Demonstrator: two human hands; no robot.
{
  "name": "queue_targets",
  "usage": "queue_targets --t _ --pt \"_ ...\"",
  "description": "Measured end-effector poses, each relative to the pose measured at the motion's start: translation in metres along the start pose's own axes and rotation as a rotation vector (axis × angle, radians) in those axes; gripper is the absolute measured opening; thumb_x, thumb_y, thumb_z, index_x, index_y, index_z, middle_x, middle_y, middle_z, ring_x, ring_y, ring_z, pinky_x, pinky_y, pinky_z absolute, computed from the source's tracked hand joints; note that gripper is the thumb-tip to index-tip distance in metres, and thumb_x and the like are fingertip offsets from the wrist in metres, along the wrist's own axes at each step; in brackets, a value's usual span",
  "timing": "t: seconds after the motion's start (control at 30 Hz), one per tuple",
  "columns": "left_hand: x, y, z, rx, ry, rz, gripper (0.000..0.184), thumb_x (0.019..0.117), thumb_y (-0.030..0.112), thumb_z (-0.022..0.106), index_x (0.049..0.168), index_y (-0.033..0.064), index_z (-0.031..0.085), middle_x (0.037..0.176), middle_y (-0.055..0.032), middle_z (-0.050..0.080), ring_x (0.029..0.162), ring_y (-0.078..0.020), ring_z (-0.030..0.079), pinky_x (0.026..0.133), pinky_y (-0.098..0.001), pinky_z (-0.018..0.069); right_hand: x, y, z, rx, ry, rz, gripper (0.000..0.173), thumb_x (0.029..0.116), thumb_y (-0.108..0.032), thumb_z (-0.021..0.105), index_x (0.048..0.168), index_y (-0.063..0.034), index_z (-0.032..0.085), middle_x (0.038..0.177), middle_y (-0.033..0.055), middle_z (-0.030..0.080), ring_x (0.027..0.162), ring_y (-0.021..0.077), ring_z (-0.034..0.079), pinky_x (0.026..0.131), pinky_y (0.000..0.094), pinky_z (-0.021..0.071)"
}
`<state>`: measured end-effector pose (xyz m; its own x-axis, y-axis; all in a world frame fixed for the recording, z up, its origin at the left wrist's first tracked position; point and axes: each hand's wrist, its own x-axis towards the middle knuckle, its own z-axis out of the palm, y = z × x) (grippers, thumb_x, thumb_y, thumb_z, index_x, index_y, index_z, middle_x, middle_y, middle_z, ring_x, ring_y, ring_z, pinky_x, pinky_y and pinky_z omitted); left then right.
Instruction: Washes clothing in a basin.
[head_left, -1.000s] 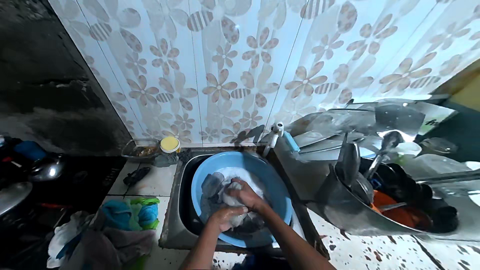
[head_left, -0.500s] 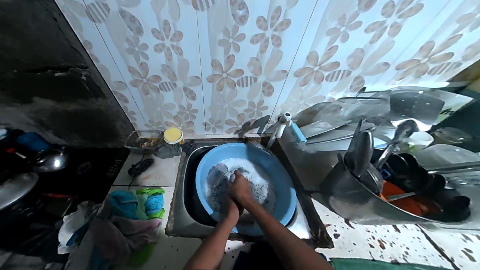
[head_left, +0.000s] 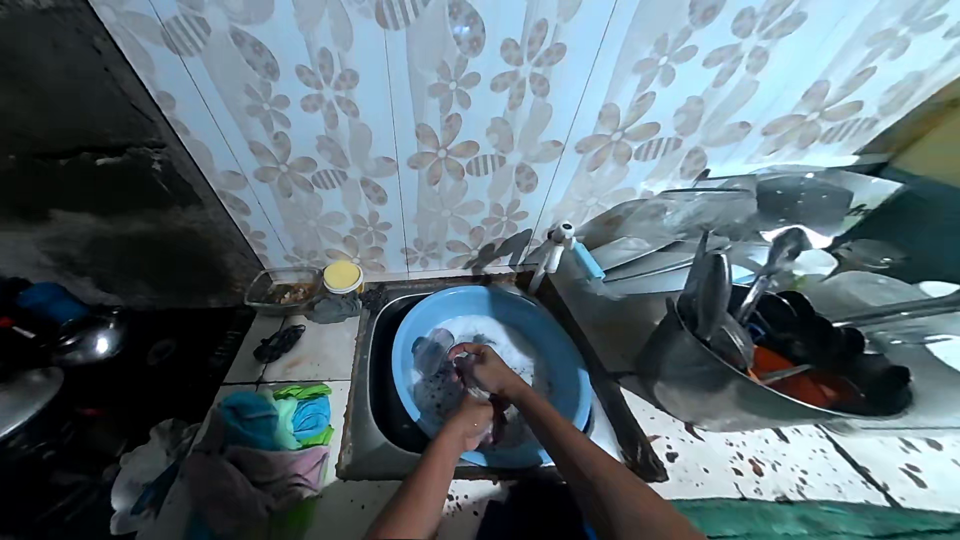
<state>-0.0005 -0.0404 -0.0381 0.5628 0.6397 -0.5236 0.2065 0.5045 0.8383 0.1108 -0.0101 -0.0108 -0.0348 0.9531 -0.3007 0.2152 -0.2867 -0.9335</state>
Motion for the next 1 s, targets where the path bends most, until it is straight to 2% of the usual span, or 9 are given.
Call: queue_targets --t 0.1,0.17,0.2,0.3,0.47,0.57,0.67,0.83,1.0 --pt "-0.002 -0.002 0.003 -0.038 0.125 0.036 0.036 0.1106 0.013 0.041 0.143 -0.0006 0.045 0.124 -0.0179 0.061 0.104 -0.0217 0.062 0.091 -0.0396 0.0532 0.003 -0.001 0.015 -0.226 0.218 0.044 0.024 0.1064 -0.012 0.049 0.122 -0.005 0.067 0.087 0.0151 0.067 0.073 0.0253 0.064 0.075 0.0458 0.055" --pt "-0.005 -0.006 0.005 -0.045 0.199 0.064 0.039 0.1141 0.018 0.029 0.142 -0.0035 0.045 0.121 -0.0199 0.06 0.1 -0.0228 0.06 0.088 -0.0388 0.0513 0.001 -0.008 0.023 -0.329 0.317 0.09 0.022 0.1034 -0.008 0.052 0.12 -0.0052 0.067 0.097 0.0197 0.069 0.086 0.0339 0.068 0.082 0.054 0.0539" --pt "-0.005 -0.011 0.005 0.008 0.224 0.11 0.037 0.1135 0.015 0.03 0.14 -0.0053 0.047 0.119 -0.0188 0.06 0.1 -0.0201 0.06 0.087 -0.0344 0.0508 0.001 -0.011 0.027 -0.357 0.357 0.126 0.021 0.1026 -0.008 0.054 0.118 -0.0045 0.068 0.102 0.0213 0.07 0.094 0.0373 0.068 0.085 0.057 0.0535" --pt "-0.01 -0.017 0.001 0.314 0.194 0.196 0.044 0.1078 0.008 0.047 0.146 -0.0119 0.042 0.147 -0.027 0.051 0.138 -0.0266 0.049 0.117 -0.0344 0.0367 -0.002 -0.019 0.035 -0.414 0.454 0.244 0.021 0.1029 -0.014 0.055 0.116 -0.0052 0.07 0.107 0.0227 0.071 0.103 0.0409 0.068 0.088 0.0606 0.053" --pt "-0.003 -0.027 0.001 0.389 0.283 0.253 0.047 0.1056 0.013 0.053 0.145 -0.0112 0.045 0.145 -0.0282 0.053 0.137 -0.0317 0.05 0.117 -0.0401 0.0379 -0.005 -0.018 0.04 -0.386 0.556 0.258 0.026 0.1022 -0.013 0.055 0.126 -0.0071 0.064 0.106 0.0239 0.071 0.1 0.0433 0.069 0.084 0.062 0.0542" --pt "-0.004 -0.016 -0.001 0.281 0.278 0.234 0.041 0.1057 0.009 0.053 0.142 -0.0103 0.048 0.138 -0.027 0.057 0.128 -0.0293 0.056 0.11 -0.0393 0.0439 -0.004 0.0 0.031 -0.299 0.377 0.107 0.042 0.1054 -0.029 0.058 0.142 -0.0068 0.055 0.107 0.0259 0.069 0.096 0.0422 0.068 0.088 0.0604 0.0537" --pt "-0.003 -0.018 -0.006 0.036 0.273 0.178 0.036 0.1106 0.008 0.038 0.142 -0.0084 0.044 0.128 -0.0246 0.056 0.108 -0.0261 0.057 0.095 -0.0382 0.0483 -0.013 0.001 0.029 -0.39 0.213 -0.027 0.052 0.093 -0.036 0.076 0.132 -0.0042 0.062 0.112 0.0238 0.069 0.103 0.0375 0.067 0.095 0.0573 0.0528" --pt "-0.014 -0.02 -0.006 0.14 0.141 0.154 0.044 0.1121 0.009 0.033 0.153 -0.0084 0.032 0.155 -0.027 0.041 0.142 -0.0304 0.042 0.118 -0.0383 0.0345 -0.029 -0.022 0.041 -0.647 0.33 0.125 0.043 0.1079 -0.037 0.05 0.129 -0.0033 0.066 0.125 0.0234 0.066 0.119 0.0389 0.063 0.104 0.055 0.0491" --pt "-0.01 -0.027 0.003 0.141 0.246 0.287 0.043 0.1076 0.01 0.047 0.145 -0.0109 0.044 0.143 -0.028 0.053 0.134 -0.0306 0.052 0.114 -0.0406 0.041 -0.03 -0.032 0.04 -0.615 0.398 0.299 0.046 0.1102 -0.035 0.041 0.123 0.0006 0.067 0.121 0.026 0.067 0.117 0.0417 0.064 0.098 0.0595 0.0502"
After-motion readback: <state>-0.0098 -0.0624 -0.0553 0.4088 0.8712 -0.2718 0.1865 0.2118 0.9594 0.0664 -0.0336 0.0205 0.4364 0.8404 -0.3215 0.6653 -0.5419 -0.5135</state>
